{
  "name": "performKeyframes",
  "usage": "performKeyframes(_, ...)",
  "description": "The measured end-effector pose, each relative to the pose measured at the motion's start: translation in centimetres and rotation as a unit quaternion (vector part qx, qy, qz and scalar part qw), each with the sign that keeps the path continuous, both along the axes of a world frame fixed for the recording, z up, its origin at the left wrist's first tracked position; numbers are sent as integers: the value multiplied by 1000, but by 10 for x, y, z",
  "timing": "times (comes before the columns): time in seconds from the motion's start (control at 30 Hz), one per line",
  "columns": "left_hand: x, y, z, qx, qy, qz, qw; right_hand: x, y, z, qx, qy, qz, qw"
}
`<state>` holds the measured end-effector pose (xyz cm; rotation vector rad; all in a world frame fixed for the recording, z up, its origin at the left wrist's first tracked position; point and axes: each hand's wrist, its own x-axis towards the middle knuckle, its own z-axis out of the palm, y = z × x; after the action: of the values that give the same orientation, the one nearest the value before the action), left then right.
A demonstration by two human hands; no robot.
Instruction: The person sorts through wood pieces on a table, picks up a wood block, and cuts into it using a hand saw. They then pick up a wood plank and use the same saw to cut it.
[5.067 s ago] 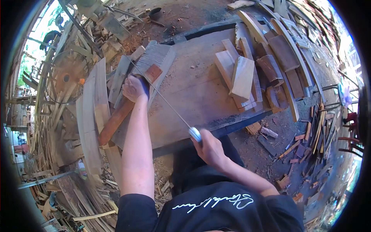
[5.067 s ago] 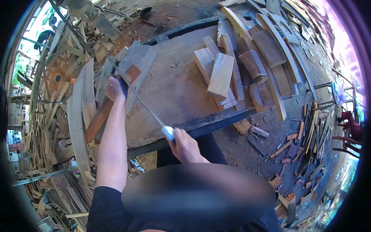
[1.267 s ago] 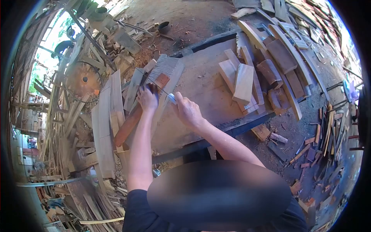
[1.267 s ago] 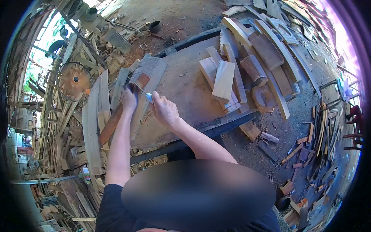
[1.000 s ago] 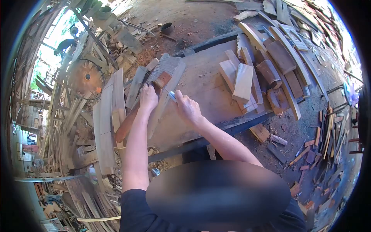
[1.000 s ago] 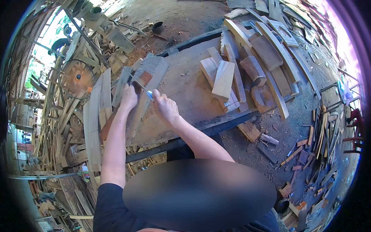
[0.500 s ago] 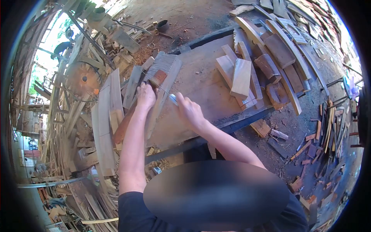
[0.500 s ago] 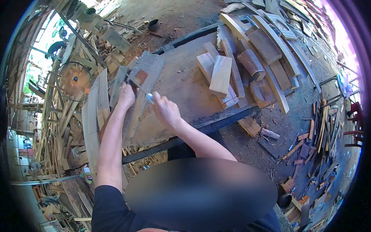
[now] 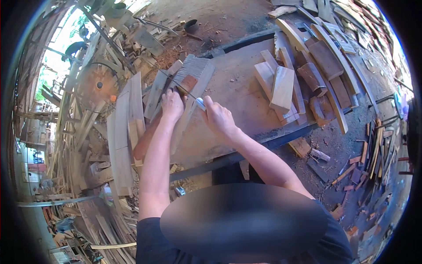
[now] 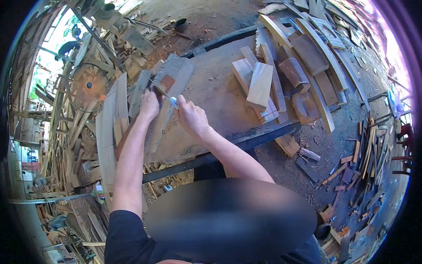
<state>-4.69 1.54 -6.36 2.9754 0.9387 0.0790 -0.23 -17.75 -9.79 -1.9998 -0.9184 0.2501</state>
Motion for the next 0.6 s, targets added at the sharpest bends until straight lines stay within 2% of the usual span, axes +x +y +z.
performKeyframes(0.07, 1, 0, -2, 2, -1, 7, 1000, 2, -5, -11, 31, -68, 5, 997)
performKeyframes(0.2, 0, -1, -2, -8, -4, 3, 1000, -30, -104, -17, 26, -65, -12, 997)
performKeyframes(0.3, -3, 7, -8, -24, -1, -10, 1000, -37, -104, -15, 23, -57, -22, 998)
performKeyframes(0.43, -3, 10, -10, -15, -28, -9, 999, 1, -1, -15, 26, -64, -5, 998)
performKeyframes(0.53, -2, 2, -8, 4, -17, 18, 1000, 3, -1, 1, 29, -26, 2, 999)
performKeyframes(0.6, -1, -5, -4, -2, -28, 31, 999, -9, -44, -7, 47, -23, -8, 999)
